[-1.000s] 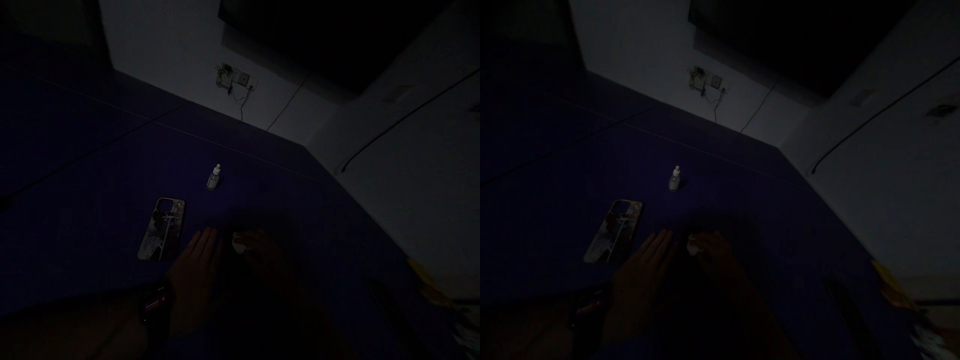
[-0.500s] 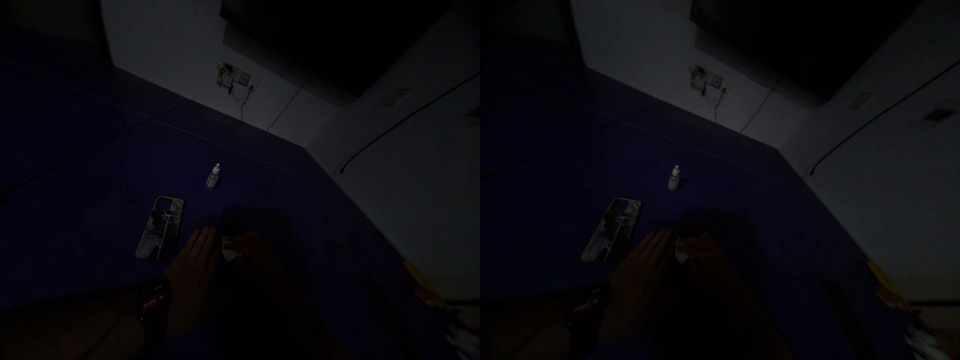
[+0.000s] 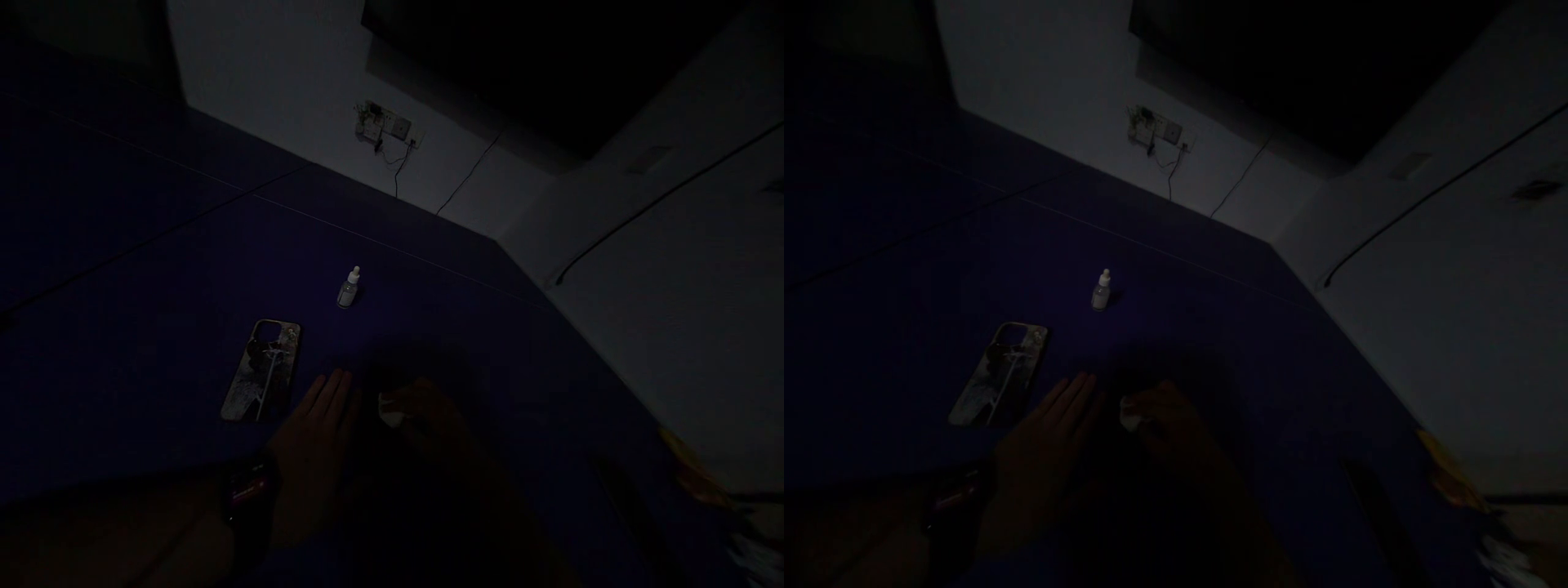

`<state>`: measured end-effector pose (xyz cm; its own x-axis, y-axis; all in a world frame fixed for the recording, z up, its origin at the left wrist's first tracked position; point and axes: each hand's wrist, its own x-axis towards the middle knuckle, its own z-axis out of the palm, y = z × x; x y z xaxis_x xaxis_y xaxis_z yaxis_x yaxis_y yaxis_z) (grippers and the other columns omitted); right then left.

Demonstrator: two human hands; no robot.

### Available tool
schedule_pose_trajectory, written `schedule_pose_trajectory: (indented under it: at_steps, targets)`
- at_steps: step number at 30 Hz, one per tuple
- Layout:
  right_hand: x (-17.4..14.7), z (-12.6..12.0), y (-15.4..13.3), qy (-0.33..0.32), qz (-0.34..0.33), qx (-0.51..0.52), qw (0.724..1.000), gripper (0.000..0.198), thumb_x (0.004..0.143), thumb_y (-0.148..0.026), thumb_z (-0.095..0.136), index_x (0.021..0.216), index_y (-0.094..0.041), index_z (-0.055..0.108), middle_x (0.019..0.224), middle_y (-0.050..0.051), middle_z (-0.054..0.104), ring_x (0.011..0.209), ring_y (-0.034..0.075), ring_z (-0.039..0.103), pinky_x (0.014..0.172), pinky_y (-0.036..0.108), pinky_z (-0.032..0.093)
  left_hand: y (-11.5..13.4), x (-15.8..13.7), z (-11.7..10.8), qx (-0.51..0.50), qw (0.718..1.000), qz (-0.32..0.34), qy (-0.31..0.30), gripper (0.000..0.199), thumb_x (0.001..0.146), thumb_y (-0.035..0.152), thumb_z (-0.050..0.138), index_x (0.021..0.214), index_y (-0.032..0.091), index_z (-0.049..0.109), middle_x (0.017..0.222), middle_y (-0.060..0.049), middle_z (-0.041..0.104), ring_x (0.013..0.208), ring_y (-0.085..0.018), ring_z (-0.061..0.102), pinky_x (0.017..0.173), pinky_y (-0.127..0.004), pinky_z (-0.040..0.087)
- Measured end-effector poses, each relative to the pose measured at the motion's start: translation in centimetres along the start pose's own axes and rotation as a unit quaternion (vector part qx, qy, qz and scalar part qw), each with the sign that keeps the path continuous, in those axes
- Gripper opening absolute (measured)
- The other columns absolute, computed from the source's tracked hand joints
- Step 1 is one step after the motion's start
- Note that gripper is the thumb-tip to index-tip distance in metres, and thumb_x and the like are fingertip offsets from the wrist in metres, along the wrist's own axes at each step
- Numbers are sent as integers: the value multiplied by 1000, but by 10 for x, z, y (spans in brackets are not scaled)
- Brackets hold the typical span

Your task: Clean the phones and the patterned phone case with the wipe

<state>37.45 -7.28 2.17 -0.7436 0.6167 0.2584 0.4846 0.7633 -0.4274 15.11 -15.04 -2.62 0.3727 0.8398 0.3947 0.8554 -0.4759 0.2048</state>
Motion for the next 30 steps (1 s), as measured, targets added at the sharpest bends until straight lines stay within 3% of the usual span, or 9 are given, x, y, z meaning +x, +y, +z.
schedule_pose_trajectory:
  at_steps: [3, 9, 15, 21, 27, 30]
  targets:
    - [3, 2, 0, 11, 20, -29, 999, 38, 91, -14, 47, 123, -23, 66, 127, 10, 71, 118, 24, 66, 104, 52, 44, 0, 0, -1, 5, 1000, 7, 3, 85, 88, 64, 53, 149, 7, 40, 158, -24, 36, 147, -41, 30, 120, -53, 18]
    - [-8, -3, -5, -10, -46, -23, 999, 38, 83, -12, 52, 116, -25, 68, 120, 8, 74, 113, 23, 68, 103, 47, 47, 0, -2, 0, 7, 1000, 3, 7, 89, 86, 66, 55, 150, 6, 39, 158, -24, 35, 148, -41, 28, 121, -53, 18]
    - [-12, -4, -15, -36, -24, -43, 998, 44, 89, -11, 50, 129, -25, 62, 131, 8, 68, 123, 22, 62, 107, 46, 45, 3, 1, -6, 11, 1000, -8, -8, 87, 86, 64, 57, 149, 7, 41, 158, -24, 35, 148, -41, 29, 120, -53, 20]
    - [-8, -2, -15, -64, -76, 17, 995, 37, 87, -17, 57, 122, -25, 68, 124, 7, 72, 115, 22, 66, 102, 42, 48, 2, 1, -8, 4, 1000, 1, -6, 84, 88, 63, 53, 150, 8, 38, 158, -23, 36, 148, -39, 30, 120, -53, 21]
    - [-10, -3, -15, -55, -20, -19, 998, 43, 87, -12, 53, 127, -24, 65, 129, 8, 70, 122, 22, 63, 107, 45, 45, 2, 1, -3, 9, 1000, 2, 1, 87, 88, 67, 53, 149, 6, 40, 157, -25, 36, 147, -41, 30, 120, -54, 21]
    - [-10, -1, -16, -70, -62, 10, 996, 40, 87, -17, 55, 125, -26, 67, 126, 7, 71, 120, 22, 63, 106, 45, 45, 1, 0, -3, 8, 1000, 9, 3, 85, 90, 64, 51, 150, 7, 38, 158, -23, 36, 148, -40, 29, 120, -54, 20]
